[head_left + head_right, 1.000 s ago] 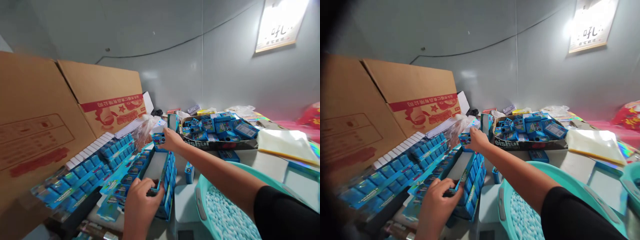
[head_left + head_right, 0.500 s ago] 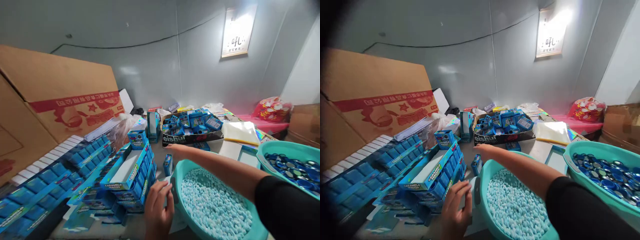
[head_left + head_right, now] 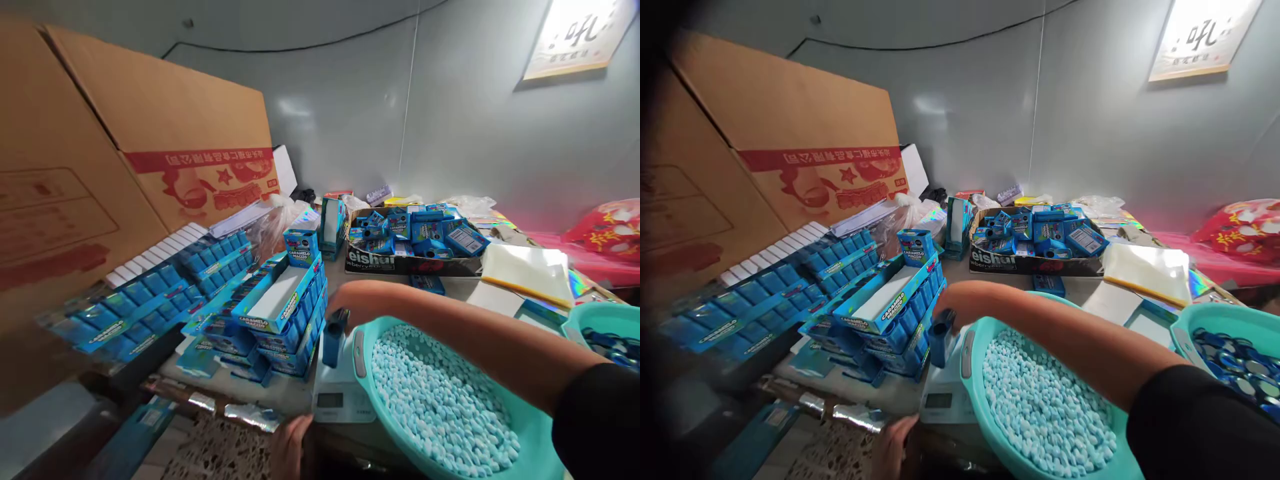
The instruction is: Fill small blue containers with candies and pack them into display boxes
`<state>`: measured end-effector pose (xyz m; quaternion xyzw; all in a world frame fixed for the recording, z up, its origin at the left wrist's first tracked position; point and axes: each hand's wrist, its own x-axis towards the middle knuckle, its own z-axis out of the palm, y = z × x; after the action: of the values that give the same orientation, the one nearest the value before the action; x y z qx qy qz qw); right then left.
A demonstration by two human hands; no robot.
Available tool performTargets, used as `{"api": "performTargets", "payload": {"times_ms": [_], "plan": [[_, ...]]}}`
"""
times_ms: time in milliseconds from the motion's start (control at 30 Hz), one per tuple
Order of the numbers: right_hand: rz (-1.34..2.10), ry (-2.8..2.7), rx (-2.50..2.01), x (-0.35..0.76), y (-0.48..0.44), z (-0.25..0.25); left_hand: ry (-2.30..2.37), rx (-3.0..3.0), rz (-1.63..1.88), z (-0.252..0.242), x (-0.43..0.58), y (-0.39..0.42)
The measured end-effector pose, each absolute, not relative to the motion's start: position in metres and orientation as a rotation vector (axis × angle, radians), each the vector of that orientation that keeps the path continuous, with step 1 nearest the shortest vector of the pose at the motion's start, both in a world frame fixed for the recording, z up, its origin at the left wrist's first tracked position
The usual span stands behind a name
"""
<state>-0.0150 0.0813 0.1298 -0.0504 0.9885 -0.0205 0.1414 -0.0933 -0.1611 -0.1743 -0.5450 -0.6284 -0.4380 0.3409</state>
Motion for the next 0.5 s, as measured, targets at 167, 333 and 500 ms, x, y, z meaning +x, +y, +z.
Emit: {"api": "performTargets", "payload": {"times_ms": [167, 333, 500], "plan": [[0.196, 2.728, -0.038, -0.015, 0.038, 0.109, -1.623, -1.306, -1.077, -0.17, -0.083, -0.152], [0.329, 3.016, 0.107, 0.035, 0.03, 0.132, -1.625, -1.328, -1.114, -0.169, -0.08, -0.153], [0.095, 2.975, 0.514, 0.119, 0.033, 0.124, -1.607, -1.327, -1.174, -0.169, -0.076, -0.152]]}}
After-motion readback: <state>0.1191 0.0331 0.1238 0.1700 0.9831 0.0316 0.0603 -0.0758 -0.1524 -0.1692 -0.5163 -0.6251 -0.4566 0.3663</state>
